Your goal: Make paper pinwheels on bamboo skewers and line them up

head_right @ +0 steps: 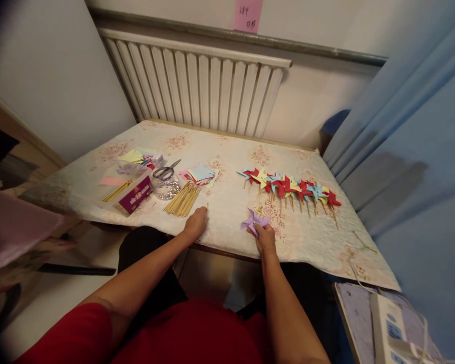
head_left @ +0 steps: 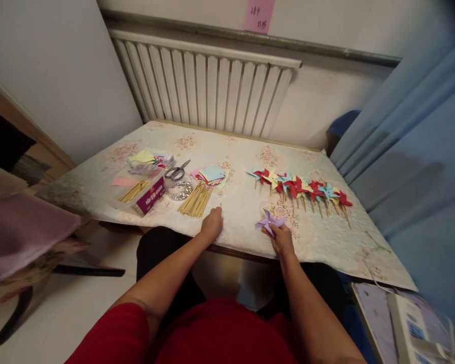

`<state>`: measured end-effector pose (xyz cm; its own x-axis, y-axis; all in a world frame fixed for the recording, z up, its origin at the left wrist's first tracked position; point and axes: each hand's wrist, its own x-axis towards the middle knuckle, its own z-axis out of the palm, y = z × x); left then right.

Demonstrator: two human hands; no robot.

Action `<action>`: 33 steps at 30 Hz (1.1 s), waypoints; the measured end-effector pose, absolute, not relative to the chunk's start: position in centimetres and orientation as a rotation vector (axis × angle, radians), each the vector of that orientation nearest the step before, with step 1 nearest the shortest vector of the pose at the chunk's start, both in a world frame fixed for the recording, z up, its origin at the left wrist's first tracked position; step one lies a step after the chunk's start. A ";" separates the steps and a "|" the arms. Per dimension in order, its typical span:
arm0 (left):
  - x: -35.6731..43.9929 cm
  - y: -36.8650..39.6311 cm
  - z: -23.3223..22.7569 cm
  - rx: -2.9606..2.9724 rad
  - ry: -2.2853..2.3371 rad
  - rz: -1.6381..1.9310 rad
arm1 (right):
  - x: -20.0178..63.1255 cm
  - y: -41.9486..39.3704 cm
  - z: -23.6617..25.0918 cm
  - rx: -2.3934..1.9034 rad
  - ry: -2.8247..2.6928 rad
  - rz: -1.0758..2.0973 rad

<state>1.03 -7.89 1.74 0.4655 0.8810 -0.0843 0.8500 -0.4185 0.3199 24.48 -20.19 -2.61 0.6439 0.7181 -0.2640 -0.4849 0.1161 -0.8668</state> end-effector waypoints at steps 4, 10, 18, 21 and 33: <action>0.2 -7.5 1.8 2.765 1.183 0.002 | 24.5 -20.2 -2.6 -1.149 -0.240 0.891; 0.9 -5.8 2.2 2.979 0.843 -0.101 | 24.4 -20.2 -2.6 -1.146 -0.236 0.873; 1.8 -3.7 3.8 3.042 0.474 -0.123 | 24.3 -20.1 -2.4 -1.150 -0.242 0.858; 2.2 -3.3 5.0 2.831 0.572 0.097 | 24.3 -20.1 -2.4 -1.148 -0.239 0.860; 3.3 -12.3 9.9 1.094 0.576 0.817 | 24.3 -20.0 -2.6 -1.142 -0.264 0.848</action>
<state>3.34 -12.28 9.89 0.5856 0.8104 -0.0167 -0.2876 0.2270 0.9305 24.32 -20.02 -2.60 0.6700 0.7075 -0.2248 -0.4555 0.1527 -0.8771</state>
